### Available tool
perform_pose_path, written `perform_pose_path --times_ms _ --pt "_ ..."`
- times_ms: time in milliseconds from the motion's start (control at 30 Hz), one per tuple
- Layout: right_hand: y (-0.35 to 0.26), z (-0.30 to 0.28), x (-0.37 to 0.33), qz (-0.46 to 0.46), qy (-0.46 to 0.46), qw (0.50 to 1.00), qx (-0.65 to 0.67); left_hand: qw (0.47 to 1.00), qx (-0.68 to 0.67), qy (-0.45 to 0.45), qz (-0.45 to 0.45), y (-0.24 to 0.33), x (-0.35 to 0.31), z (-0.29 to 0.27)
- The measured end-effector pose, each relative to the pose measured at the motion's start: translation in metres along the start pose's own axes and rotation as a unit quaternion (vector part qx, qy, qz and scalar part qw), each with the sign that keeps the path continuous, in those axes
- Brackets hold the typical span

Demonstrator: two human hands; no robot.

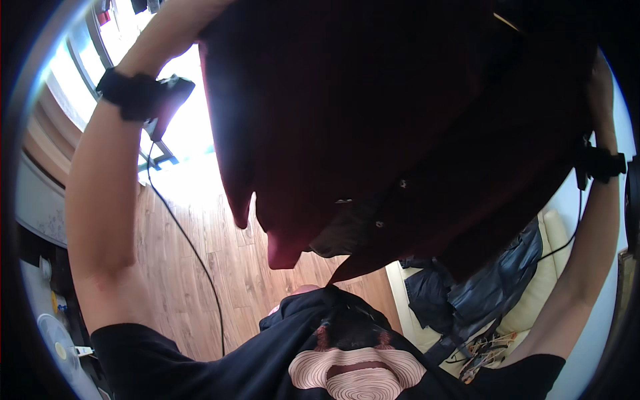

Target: The person places garments onto hangers one at a time and uses a long pole to lift and hang them on a high rack on a balcony.

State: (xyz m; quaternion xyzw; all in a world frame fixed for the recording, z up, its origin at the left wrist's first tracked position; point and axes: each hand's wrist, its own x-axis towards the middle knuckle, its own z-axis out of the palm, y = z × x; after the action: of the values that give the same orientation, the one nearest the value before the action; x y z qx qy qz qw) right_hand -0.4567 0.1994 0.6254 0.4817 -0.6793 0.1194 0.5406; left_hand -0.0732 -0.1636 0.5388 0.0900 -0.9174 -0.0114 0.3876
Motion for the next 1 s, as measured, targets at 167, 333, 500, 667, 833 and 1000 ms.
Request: perform_pose_path --times_ms 167,333,500,667,833,1000 --pt "-0.042 0.056 0.03 0.051 0.035 0.997 0.053 0.999 0.036 0.018 -0.018 -0.046 -0.008 -0.024" --pt "-0.114 0.087 0.056 0.017 0.131 0.975 0.179 0.995 0.093 0.023 -0.034 -0.079 -0.029 -0.068" --pt "-0.212 0.091 0.057 0.033 0.153 0.959 0.238 0.987 0.153 0.035 -0.03 -0.089 -0.045 -0.08" --pt "-0.247 0.098 0.066 -0.049 0.122 0.944 0.304 0.962 0.254 0.09 -0.052 -0.074 -0.073 -0.058" --pt "-0.272 0.12 0.093 -0.158 0.074 0.845 0.506 0.943 0.21 0.058 -0.251 -0.078 -0.119 -0.104" --pt "-0.309 0.116 0.075 -0.163 0.068 0.878 0.445 0.916 0.307 0.059 -0.251 -0.038 -0.186 -0.116"
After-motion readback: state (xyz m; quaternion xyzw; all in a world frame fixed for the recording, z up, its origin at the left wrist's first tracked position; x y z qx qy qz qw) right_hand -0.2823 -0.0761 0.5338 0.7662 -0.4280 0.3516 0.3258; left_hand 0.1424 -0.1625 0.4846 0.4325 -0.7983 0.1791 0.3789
